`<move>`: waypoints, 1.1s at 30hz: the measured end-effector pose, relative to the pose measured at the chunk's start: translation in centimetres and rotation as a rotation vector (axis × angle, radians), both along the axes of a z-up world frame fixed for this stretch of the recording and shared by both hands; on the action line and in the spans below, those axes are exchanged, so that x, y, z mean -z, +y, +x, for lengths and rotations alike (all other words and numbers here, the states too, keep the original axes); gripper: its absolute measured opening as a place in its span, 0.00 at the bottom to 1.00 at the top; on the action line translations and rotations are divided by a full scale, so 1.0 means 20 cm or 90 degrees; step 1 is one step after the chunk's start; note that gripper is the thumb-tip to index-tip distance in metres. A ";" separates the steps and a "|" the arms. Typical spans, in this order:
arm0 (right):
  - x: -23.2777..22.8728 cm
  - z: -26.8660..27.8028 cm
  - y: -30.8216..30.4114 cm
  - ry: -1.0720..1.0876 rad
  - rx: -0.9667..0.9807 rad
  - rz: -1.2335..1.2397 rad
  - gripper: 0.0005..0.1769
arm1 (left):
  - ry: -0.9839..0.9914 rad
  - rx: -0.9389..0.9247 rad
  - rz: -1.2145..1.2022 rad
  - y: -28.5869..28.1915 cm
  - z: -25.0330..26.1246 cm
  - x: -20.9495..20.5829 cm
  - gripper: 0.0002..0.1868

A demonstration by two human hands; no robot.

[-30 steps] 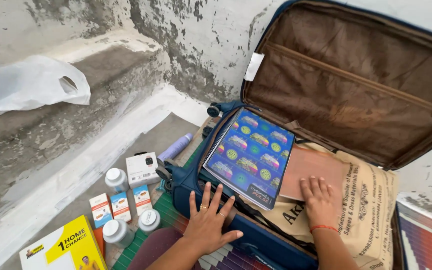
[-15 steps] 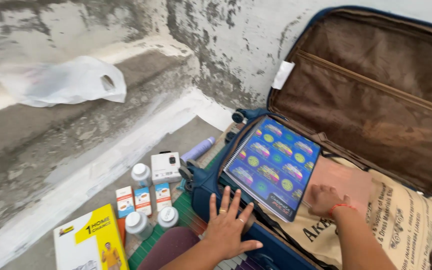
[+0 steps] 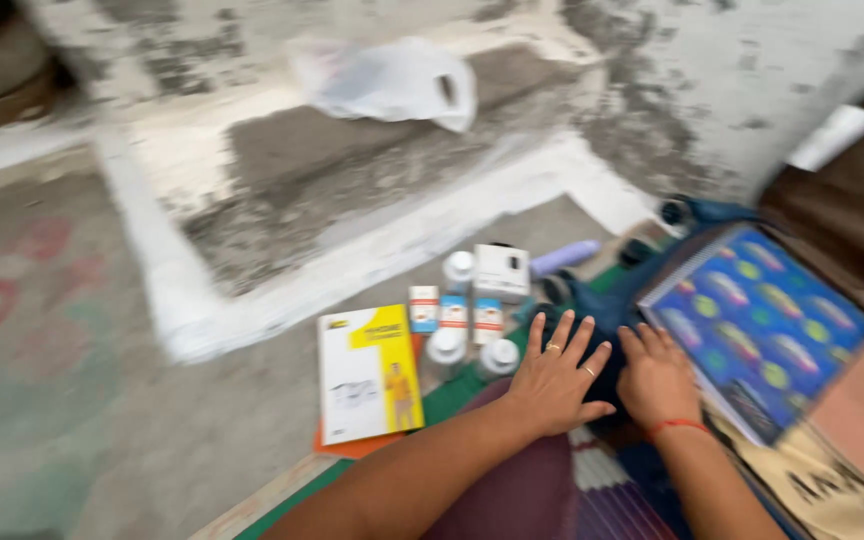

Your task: Pack clothes, books, and medicine bottles into a blue suitcase.

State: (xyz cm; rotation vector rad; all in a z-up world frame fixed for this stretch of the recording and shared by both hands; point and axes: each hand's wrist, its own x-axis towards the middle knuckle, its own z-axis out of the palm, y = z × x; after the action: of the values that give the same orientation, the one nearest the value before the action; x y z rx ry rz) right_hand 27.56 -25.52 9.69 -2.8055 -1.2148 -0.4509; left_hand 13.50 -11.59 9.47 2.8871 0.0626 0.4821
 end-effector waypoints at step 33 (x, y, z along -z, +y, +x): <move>0.96 -0.96 1.07 0.688 -0.055 -0.311 0.63 | 0.318 -0.344 -0.355 0.95 -1.04 0.71 0.50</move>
State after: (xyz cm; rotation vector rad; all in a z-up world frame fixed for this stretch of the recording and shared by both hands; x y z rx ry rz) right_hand 8.45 -4.09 -9.51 -2.5338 -1.1890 1.3434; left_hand -7.21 7.37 -4.71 2.3309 0.9091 -0.1791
